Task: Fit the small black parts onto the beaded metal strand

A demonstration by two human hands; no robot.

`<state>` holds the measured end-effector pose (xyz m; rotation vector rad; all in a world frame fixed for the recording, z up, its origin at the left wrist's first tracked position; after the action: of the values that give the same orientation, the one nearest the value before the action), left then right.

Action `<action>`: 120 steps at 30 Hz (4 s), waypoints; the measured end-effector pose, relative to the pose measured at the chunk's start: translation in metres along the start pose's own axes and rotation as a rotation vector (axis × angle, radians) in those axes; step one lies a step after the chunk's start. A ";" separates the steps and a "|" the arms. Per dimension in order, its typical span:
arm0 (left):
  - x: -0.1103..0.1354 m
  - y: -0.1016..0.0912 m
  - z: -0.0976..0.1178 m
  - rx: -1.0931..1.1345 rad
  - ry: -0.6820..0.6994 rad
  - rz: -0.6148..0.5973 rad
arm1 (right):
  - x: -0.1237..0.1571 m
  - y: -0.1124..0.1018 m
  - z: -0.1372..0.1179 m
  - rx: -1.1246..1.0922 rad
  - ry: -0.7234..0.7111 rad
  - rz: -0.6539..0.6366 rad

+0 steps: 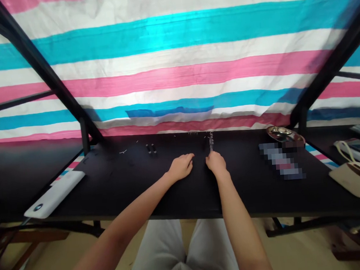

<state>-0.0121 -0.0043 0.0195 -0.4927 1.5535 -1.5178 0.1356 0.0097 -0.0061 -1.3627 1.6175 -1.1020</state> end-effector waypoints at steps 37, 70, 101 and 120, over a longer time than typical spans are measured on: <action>-0.059 0.027 -0.037 1.073 -0.273 0.269 | 0.000 -0.002 -0.027 0.212 -0.154 0.100; -0.042 -0.004 -0.010 0.786 -0.154 0.253 | 0.005 0.009 -0.036 0.067 -0.249 -0.004; -0.041 -0.005 -0.021 0.735 -0.254 0.310 | 0.018 -0.031 -0.051 -0.277 -0.490 0.433; -0.044 -0.008 -0.014 0.612 -0.187 0.249 | 0.007 -0.022 -0.025 -0.172 -0.263 0.357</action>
<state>-0.0023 0.0370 0.0385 -0.0793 0.9005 -1.5980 0.1188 0.0050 0.0231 -1.2043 1.7010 -0.5608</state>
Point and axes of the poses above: each hand's wrist, its own x-axis away from the middle knuckle, its own y-axis out of the palm, z = x × y, the point moved 9 cm from there along -x, towards the middle knuckle, and after that the axes turned 7 degrees about -y, right-handed, at the moved point
